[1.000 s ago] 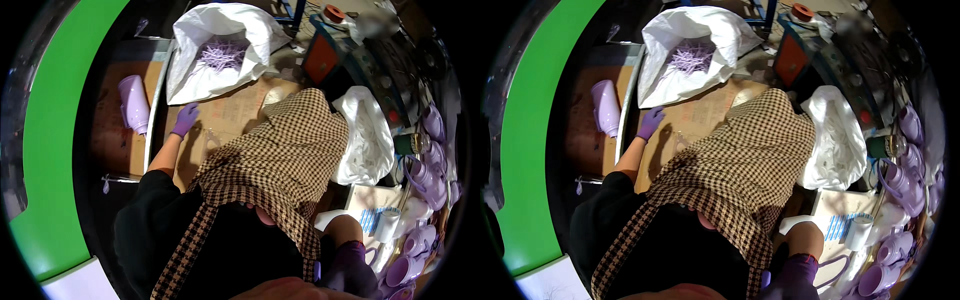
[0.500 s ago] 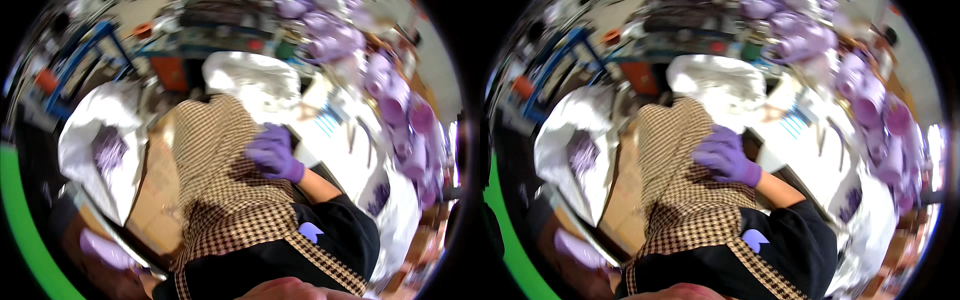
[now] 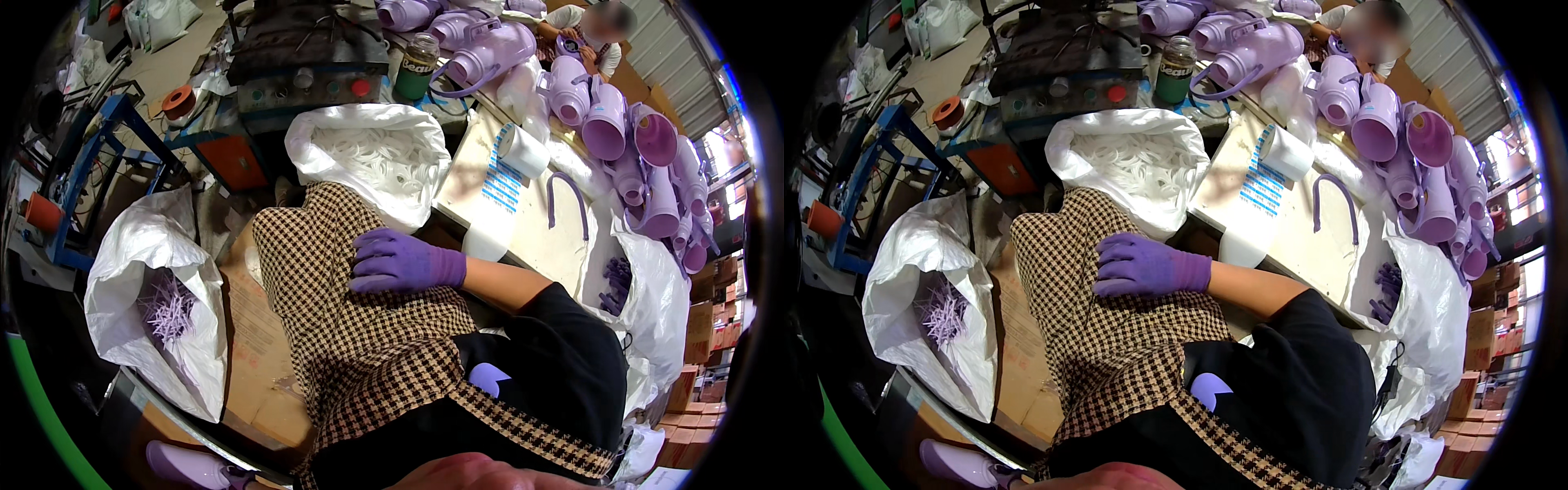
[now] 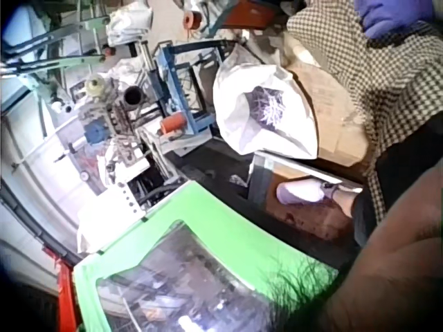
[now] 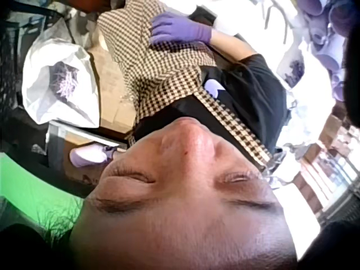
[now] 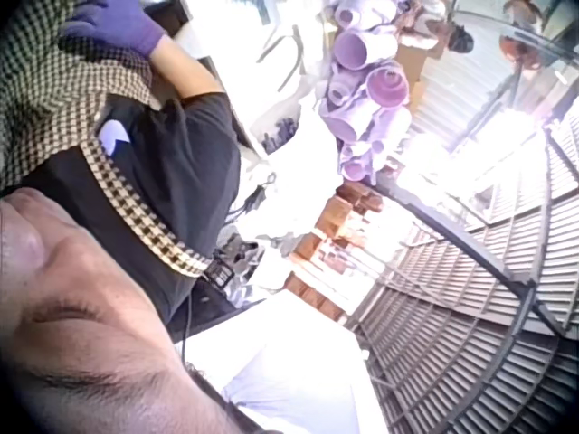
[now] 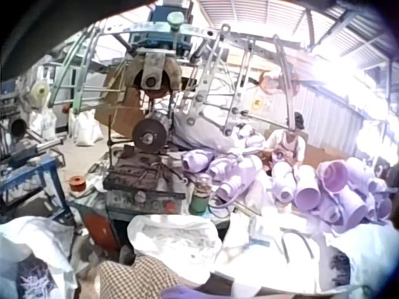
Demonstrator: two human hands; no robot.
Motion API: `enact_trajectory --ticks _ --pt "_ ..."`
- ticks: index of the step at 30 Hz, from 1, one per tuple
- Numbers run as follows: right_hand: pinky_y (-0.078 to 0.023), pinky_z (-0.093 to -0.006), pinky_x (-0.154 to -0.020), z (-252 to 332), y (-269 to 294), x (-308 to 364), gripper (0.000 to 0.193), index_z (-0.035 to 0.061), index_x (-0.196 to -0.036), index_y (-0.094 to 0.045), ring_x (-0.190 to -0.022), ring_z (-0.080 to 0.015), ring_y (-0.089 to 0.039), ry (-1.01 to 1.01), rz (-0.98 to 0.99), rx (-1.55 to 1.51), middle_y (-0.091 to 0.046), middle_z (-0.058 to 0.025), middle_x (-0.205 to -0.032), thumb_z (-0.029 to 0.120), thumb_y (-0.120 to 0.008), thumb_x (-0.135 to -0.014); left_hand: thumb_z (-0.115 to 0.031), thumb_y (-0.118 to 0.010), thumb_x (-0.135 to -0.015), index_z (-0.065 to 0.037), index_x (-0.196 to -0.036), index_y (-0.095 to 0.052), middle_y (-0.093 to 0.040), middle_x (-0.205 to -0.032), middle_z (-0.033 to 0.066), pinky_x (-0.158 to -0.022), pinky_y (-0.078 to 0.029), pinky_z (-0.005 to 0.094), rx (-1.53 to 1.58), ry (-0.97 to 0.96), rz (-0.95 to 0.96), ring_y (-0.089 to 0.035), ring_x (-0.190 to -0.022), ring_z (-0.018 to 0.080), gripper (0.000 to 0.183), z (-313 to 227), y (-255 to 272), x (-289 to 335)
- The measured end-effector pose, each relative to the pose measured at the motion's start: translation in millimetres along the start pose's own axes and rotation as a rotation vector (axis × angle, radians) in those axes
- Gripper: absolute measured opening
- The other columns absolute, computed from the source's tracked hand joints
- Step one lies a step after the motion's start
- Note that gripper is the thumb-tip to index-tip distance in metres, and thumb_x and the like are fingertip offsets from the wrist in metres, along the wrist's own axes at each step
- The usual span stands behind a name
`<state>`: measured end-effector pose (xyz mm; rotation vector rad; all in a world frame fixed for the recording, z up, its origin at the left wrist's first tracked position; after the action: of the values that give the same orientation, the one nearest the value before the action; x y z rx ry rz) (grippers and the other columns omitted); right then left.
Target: The person assembles purple water bottles by attaching handles and lids. They pick up a bottle, secure a handle, and place the finished unit on a nearby table. The process is repeated for multiple bottles in a factory setting.
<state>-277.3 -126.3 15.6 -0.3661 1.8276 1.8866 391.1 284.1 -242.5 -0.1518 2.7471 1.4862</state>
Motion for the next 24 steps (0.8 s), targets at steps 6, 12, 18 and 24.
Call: enact_trajectory --ticks 6,12,18,24 --pt "-0.044 -0.0488 -0.108 14.4 -16.8 -11.8 0.044 0.0163 -0.124 -0.063 -0.112 -0.0294 -0.059 0.000 -0.022 -0.160 -0.063 -0.0053 -0.107 0.020 -0.068 -0.081 -0.032 -0.064 -0.097 -0.003 -0.105 -0.071 -0.066 -0.088 0.0026 -0.063 -0.047 0.0304 0.620 0.088 0.033 -0.061 -0.073 0.0187 0.031 -35.7 66.2 30.6" --pt "-0.046 -0.0437 -0.100 18.6 -7.1 -56.1 0.048 0.0139 -0.128 -0.060 -0.106 -0.0284 -0.060 -0.071 -0.208 -0.429 -0.063 -0.0085 -0.106 0.024 -0.072 -0.082 -0.043 -0.062 -0.099 -0.003 -0.103 -0.073 -0.072 -0.087 0.0199 -0.067 -0.051 0.0424 0.237 -0.498 0.270 -0.068 -0.077 0.0309 0.042 -212.0 161.4 165.3" --pt "-0.054 -0.0434 -0.085 34.4 -34.3 -122.7 0.087 0.0101 -0.159 -0.027 -0.106 -0.0377 -0.063 -0.386 -0.073 -0.952 -0.060 -0.0221 -0.124 0.052 -0.064 -0.092 -0.039 -0.060 -0.100 0.000 -0.111 -0.068 -0.071 -0.080 0.0155 -0.066 -0.050 0.0388 0.001 -1.058 0.313 -0.069 -0.073 0.0220 0.041 -399.4 168.2 347.2" --pt "-0.053 -0.0439 -0.086 -3.3 -22.5 -99.4 0.099 0.0058 -0.161 -0.013 -0.103 -0.0449 -0.067 -0.659 -0.039 -1.009 -0.067 -0.0295 -0.115 0.067 -0.053 -0.094 -0.029 -0.067 -0.098 -0.006 -0.113 -0.074 -0.075 -0.099 0.0195 -0.082 -0.053 0.0401 0.225 -1.503 0.521 -0.071 -0.083 0.0320 0.029 -487.1 155.3 475.9"
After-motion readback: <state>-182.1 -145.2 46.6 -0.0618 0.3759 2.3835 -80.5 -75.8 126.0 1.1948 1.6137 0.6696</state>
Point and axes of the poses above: each hand's wrist, its own x-axis away from the middle knuckle, its own y-axis out of the back of the hand, z = x × y, the point moved 9 cm from there along -x, towards the middle knuckle
